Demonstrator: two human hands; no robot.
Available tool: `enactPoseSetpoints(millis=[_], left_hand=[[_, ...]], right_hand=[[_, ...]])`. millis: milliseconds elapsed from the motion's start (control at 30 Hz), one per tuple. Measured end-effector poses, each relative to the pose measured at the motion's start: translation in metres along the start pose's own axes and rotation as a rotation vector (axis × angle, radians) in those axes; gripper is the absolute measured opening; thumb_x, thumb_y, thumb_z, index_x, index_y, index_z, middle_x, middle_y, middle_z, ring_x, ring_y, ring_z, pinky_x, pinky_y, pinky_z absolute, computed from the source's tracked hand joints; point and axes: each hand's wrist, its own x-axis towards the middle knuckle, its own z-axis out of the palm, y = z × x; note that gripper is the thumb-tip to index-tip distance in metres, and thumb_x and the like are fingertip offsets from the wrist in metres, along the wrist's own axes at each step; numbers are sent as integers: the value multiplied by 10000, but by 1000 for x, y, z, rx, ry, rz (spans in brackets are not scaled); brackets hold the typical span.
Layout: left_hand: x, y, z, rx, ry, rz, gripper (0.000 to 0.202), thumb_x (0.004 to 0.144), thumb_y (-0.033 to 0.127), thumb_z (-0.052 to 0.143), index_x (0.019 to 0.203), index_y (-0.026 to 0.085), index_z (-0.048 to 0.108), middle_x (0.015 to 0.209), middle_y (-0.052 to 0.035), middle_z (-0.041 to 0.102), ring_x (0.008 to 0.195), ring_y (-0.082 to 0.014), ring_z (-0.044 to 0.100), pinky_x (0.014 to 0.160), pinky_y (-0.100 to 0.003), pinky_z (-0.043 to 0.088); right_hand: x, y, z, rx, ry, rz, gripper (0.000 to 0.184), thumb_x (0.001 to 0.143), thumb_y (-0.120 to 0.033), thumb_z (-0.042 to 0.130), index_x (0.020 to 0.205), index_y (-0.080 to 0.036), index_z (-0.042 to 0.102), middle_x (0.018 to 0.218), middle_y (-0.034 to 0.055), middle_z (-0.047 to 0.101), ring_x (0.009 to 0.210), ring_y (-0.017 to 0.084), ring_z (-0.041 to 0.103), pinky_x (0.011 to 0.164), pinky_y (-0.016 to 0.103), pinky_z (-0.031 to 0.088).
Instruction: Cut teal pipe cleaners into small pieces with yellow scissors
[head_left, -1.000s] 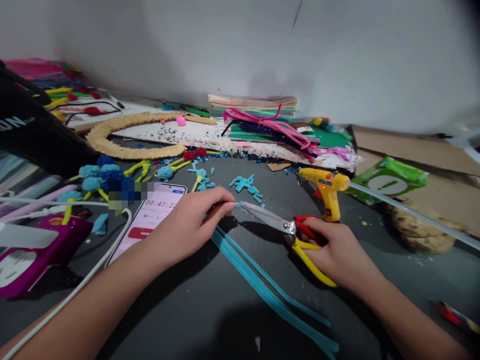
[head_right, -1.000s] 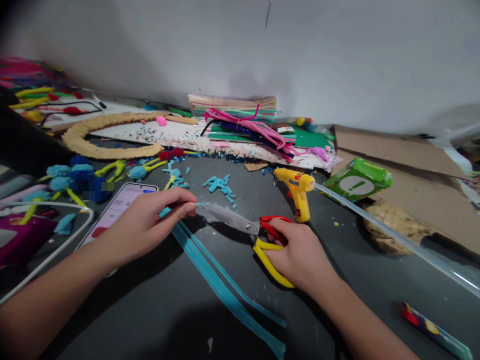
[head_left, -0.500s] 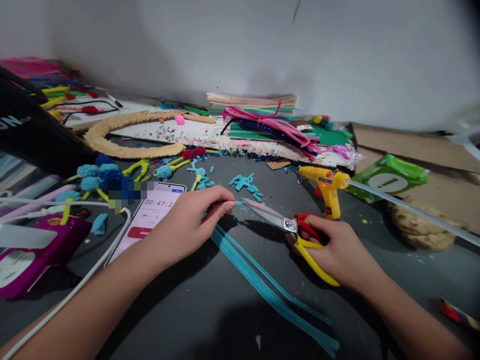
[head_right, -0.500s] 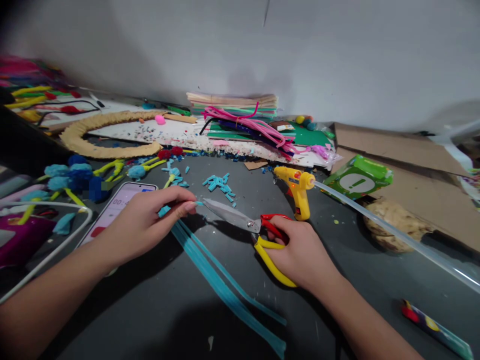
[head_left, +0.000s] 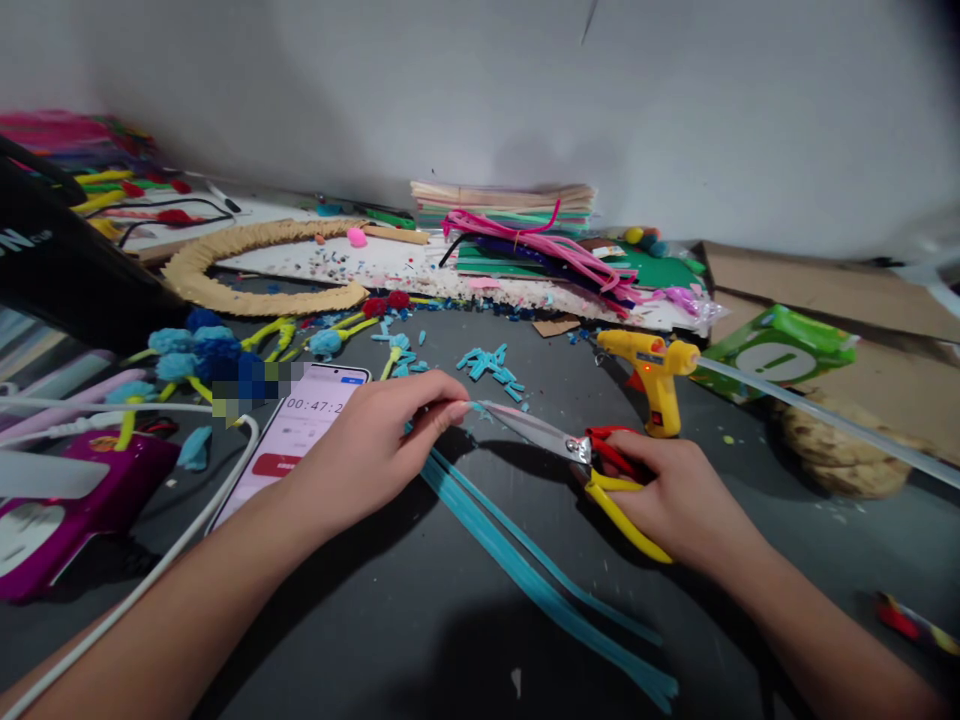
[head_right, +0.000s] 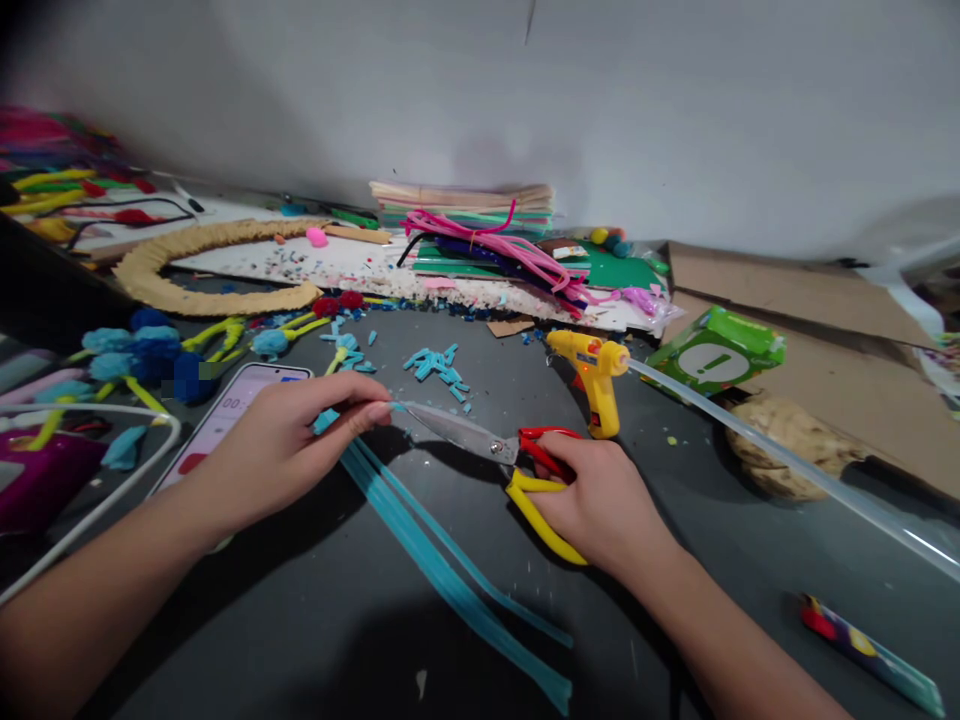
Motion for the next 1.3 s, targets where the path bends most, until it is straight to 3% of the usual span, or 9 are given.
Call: enactPoseSetpoints(millis=[200, 600, 767, 967, 1167, 1300], left_hand=[[0, 0, 0, 3, 29, 24, 305, 960, 414, 453, 934, 195, 664, 857, -21, 712, 718, -138, 609, 647, -222, 428], [0, 1, 0, 13, 48, 47, 272, 958, 380, 467, 932, 198, 668, 847, -11, 711, 709, -125, 613, 636, -215, 432], [0, 0, 1, 19, 52, 57, 267, 959, 377, 472, 933, 199, 669, 851, -11, 715, 708, -124, 615, 639, -214, 434], [-1, -1, 1, 13, 51, 55, 248, 957, 370, 486, 939, 203, 669, 853, -5, 719, 713, -122, 619, 643, -208, 433], [-1, 0, 1, 2, 59, 45, 258, 953, 380, 490, 936, 205, 679, 868, -13, 726, 729, -134, 631, 649, -213, 442], [-1, 0, 1, -8, 63, 49, 241, 949, 371, 503, 940, 209, 680, 875, -8, 728, 735, -130, 635, 656, -210, 445]], right_hand=[[-1, -2, -1, 56, -10, 13, 171, 787, -336, 611, 701, -194, 569, 602, -21, 511, 572, 124, 412, 513, 247, 299], [0, 2, 1, 7, -21, 11, 171, 720, -251, 618, 633, -202, 479, 585, -40, 435, 567, 118, 361, 524, 249, 280], [1, 3, 0, 10, -26, 7, 122, 740, -244, 590, 661, -199, 509, 613, -27, 487, 585, 124, 392, 537, 250, 293], [0, 3, 0, 36, -36, 1, 225, 782, -301, 602, 651, -203, 447, 585, -37, 426, 571, 117, 347, 520, 242, 287], [0, 2, 1, 40, -46, -13, 143, 785, -286, 598, 698, -191, 534, 610, -23, 480, 577, 119, 356, 515, 254, 269], [0, 2, 1, 29, -44, -1, 194, 759, -256, 614, 652, -195, 464, 587, -40, 420, 574, 110, 322, 519, 250, 260]])
